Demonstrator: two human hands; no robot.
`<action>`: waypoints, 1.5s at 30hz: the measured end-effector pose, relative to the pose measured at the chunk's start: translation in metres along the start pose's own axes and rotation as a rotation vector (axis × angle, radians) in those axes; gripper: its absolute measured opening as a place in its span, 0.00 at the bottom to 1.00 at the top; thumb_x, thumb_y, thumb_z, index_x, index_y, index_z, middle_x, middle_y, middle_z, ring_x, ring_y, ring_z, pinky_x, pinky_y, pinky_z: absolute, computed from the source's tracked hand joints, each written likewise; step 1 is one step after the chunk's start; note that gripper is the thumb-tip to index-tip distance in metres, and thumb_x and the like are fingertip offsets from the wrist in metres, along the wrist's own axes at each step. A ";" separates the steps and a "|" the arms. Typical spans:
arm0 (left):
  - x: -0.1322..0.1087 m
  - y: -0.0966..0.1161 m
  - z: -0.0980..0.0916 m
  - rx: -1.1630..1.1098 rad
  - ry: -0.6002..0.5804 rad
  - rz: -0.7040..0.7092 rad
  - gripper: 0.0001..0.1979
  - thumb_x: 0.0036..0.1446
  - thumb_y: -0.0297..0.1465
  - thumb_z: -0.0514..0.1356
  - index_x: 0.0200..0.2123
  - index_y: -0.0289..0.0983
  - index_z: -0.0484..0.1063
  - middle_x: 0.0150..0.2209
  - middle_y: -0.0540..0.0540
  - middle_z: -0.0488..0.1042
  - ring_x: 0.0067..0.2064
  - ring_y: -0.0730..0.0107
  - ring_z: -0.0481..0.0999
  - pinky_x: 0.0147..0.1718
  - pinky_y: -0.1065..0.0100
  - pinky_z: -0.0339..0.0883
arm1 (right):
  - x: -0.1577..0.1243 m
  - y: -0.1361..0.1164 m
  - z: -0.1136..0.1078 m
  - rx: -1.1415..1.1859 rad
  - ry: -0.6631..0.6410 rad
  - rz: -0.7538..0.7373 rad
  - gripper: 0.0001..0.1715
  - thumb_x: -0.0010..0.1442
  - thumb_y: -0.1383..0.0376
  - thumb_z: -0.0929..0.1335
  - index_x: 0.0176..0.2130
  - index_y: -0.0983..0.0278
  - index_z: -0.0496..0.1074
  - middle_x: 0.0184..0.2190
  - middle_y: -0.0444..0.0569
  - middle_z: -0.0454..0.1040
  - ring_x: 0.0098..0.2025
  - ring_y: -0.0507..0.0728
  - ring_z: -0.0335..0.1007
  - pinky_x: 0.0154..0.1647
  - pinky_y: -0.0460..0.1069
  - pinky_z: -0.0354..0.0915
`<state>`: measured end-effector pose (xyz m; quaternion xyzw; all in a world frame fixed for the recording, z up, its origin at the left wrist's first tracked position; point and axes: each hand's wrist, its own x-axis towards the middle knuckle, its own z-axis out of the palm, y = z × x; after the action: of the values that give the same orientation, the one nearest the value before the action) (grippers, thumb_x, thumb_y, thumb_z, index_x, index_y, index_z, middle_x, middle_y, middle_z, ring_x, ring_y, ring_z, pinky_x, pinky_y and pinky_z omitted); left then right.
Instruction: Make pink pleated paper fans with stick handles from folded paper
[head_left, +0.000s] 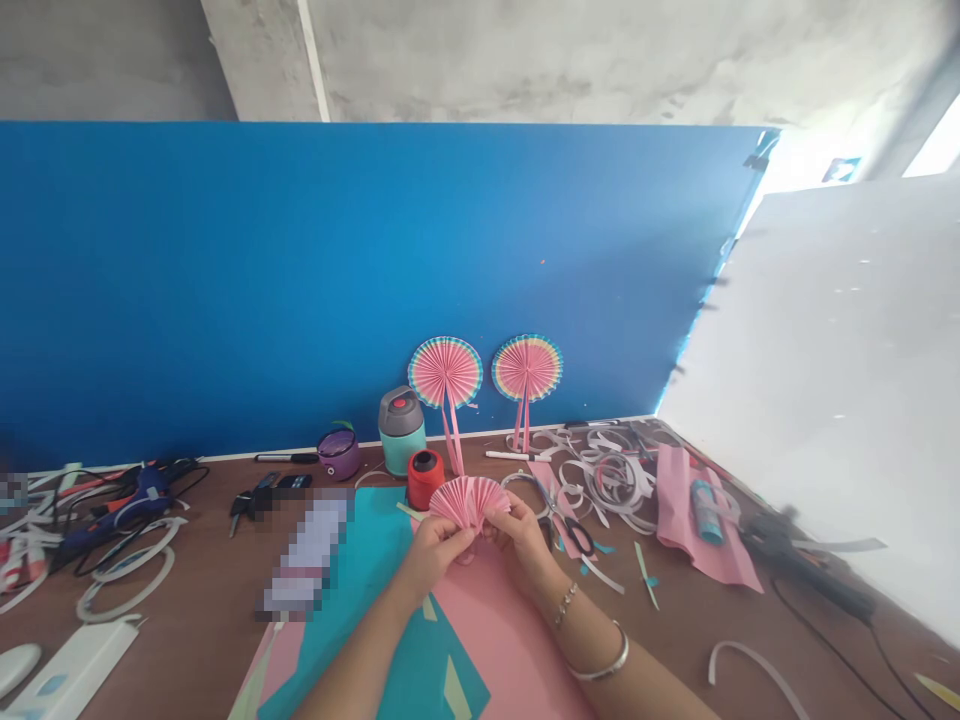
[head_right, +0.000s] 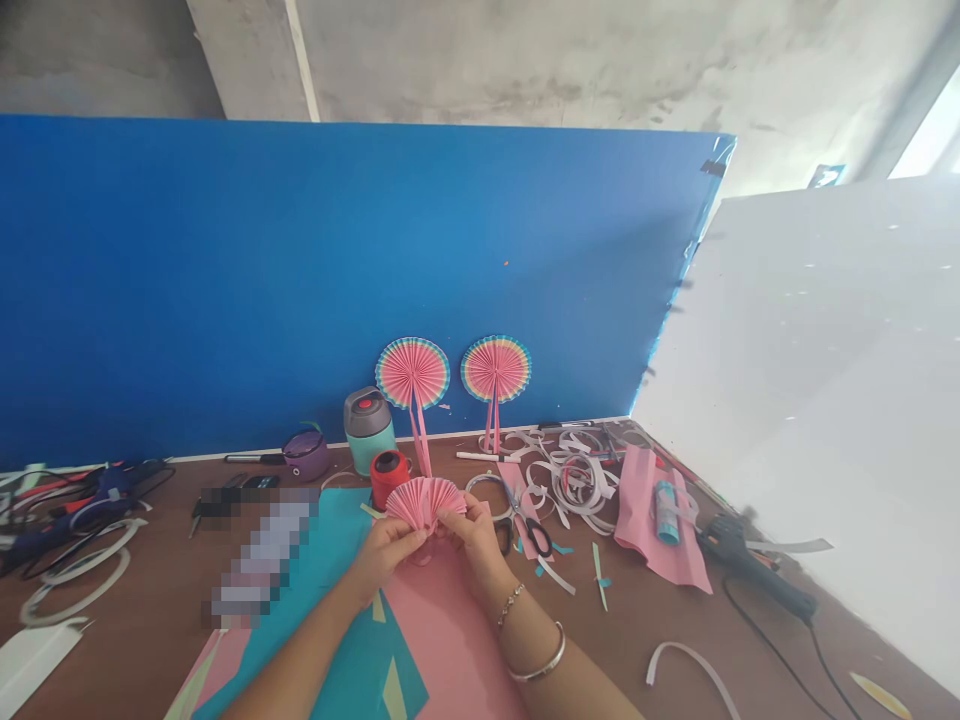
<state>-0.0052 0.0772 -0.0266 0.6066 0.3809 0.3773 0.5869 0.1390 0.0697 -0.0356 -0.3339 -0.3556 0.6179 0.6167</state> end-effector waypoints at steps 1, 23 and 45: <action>0.000 0.000 -0.001 0.000 0.008 -0.001 0.19 0.49 0.43 0.58 0.17 0.34 0.68 0.19 0.47 0.69 0.25 0.70 0.66 0.27 0.67 0.60 | -0.001 -0.002 0.001 0.008 -0.015 0.003 0.15 0.43 0.60 0.75 0.25 0.64 0.68 0.17 0.40 0.67 0.20 0.49 0.59 0.24 0.44 0.57; 0.003 -0.013 -0.007 0.343 0.220 0.144 0.12 0.55 0.36 0.50 0.22 0.39 0.62 0.27 0.48 0.68 0.33 0.65 0.66 0.37 0.65 0.58 | 0.004 -0.009 -0.008 -0.216 -0.162 -0.084 0.27 0.47 0.64 0.72 0.48 0.56 0.67 0.40 0.46 0.73 0.37 0.56 0.70 0.42 0.53 0.64; 0.005 -0.003 -0.005 -0.085 0.276 0.046 0.19 0.49 0.46 0.59 0.22 0.34 0.71 0.21 0.48 0.72 0.25 0.68 0.71 0.26 0.69 0.65 | 0.010 -0.005 -0.012 -0.368 0.076 -0.211 0.09 0.43 0.63 0.73 0.22 0.64 0.70 0.21 0.44 0.69 0.26 0.52 0.62 0.29 0.47 0.59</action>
<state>-0.0071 0.0838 -0.0298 0.5322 0.4278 0.4864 0.5452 0.1520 0.0802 -0.0376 -0.4248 -0.4721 0.4614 0.6195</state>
